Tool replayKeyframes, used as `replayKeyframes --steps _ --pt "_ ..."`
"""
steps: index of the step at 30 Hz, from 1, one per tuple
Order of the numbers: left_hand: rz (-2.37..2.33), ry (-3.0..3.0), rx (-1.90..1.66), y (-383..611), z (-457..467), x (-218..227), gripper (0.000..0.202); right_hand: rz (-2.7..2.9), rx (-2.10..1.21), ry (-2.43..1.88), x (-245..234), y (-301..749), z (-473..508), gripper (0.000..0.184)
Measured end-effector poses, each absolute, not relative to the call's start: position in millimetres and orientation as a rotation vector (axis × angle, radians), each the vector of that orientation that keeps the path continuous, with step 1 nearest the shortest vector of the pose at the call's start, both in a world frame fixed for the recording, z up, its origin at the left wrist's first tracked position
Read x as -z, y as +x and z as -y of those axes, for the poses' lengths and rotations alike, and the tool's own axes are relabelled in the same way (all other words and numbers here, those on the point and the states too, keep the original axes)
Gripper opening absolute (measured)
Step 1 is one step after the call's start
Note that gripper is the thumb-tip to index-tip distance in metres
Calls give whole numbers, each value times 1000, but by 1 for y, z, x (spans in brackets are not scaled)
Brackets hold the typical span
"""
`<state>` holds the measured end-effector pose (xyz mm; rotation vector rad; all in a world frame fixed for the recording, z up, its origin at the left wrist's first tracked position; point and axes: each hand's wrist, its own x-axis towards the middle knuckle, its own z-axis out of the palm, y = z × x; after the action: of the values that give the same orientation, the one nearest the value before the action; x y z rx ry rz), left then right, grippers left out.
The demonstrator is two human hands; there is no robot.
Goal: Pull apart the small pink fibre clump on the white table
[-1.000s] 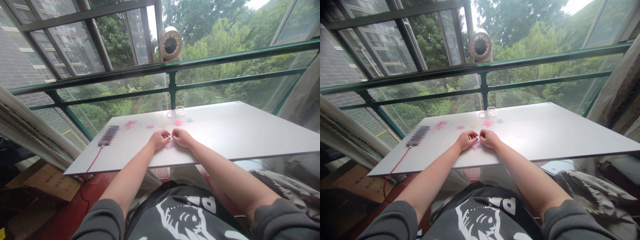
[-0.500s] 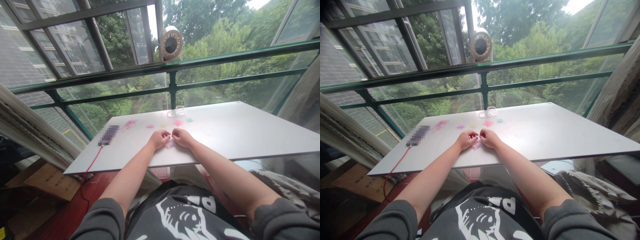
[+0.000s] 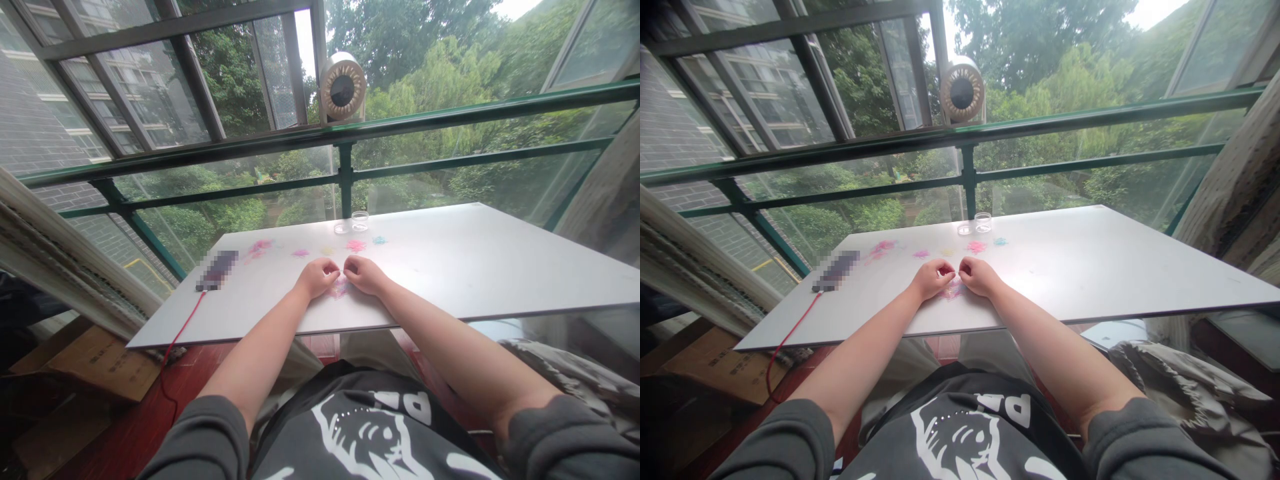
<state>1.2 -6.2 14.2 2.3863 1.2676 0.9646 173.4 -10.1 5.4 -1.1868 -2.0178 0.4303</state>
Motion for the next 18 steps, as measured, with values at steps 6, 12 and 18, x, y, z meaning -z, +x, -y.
replayKeyframes --steps 6,12,18 --pt "-1290 2357 -961 2 8 -16 14 2024 -422 -1199 -6 173 11 7" --pt "-1262 2360 -954 2 7 -14 15 2033 -412 -1217 -5 173 10 6" --pt "-1223 2378 -978 1 5 -12 15 2041 -404 -1216 -4 174 9 7"
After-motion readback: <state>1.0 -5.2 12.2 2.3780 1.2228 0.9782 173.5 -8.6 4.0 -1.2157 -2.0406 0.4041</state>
